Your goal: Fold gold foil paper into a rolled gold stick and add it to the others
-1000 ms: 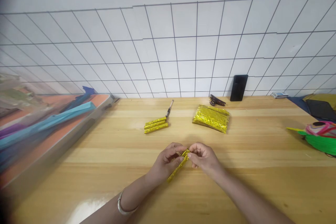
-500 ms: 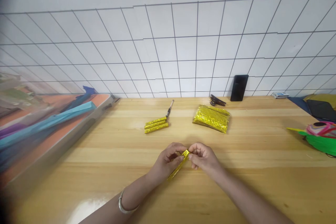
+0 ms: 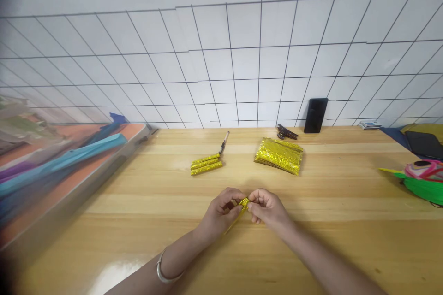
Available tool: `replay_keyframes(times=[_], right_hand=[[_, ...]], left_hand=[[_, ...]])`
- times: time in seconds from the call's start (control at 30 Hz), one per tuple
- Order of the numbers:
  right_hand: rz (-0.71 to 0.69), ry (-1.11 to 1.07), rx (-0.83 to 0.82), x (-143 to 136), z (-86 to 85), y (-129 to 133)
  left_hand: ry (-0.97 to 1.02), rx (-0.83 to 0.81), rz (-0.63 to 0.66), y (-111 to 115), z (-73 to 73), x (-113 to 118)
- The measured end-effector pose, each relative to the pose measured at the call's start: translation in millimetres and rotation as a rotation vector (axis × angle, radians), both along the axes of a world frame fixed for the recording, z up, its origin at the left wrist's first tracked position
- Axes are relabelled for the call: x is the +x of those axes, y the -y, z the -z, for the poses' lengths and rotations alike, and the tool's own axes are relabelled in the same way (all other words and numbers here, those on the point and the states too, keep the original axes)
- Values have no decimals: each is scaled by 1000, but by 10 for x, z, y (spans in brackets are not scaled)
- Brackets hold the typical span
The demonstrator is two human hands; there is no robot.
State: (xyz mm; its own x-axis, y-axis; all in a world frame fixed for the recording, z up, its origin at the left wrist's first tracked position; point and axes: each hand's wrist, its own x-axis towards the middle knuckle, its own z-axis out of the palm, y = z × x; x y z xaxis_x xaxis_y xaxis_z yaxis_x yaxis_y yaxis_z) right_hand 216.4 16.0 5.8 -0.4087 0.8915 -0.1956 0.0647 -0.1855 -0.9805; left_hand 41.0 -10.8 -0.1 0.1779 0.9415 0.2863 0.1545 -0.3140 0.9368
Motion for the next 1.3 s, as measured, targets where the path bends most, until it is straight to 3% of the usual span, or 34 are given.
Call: replay_keyframes(times=[0.3,0.53,0.8,1.3], right_hand=[[-12,5,17,17,132,-6],[-20,-15,44,-11,51,8],[-12,-43,89,-17,49,35],[9,-68,121,-88,32,108]], left_hand=[[75,-44,37,3,-64,-9],[399,-395,146,-32,-46,-11],[603,-539,220,16,-89,-24],[650,-536,144,31,-94,42]])
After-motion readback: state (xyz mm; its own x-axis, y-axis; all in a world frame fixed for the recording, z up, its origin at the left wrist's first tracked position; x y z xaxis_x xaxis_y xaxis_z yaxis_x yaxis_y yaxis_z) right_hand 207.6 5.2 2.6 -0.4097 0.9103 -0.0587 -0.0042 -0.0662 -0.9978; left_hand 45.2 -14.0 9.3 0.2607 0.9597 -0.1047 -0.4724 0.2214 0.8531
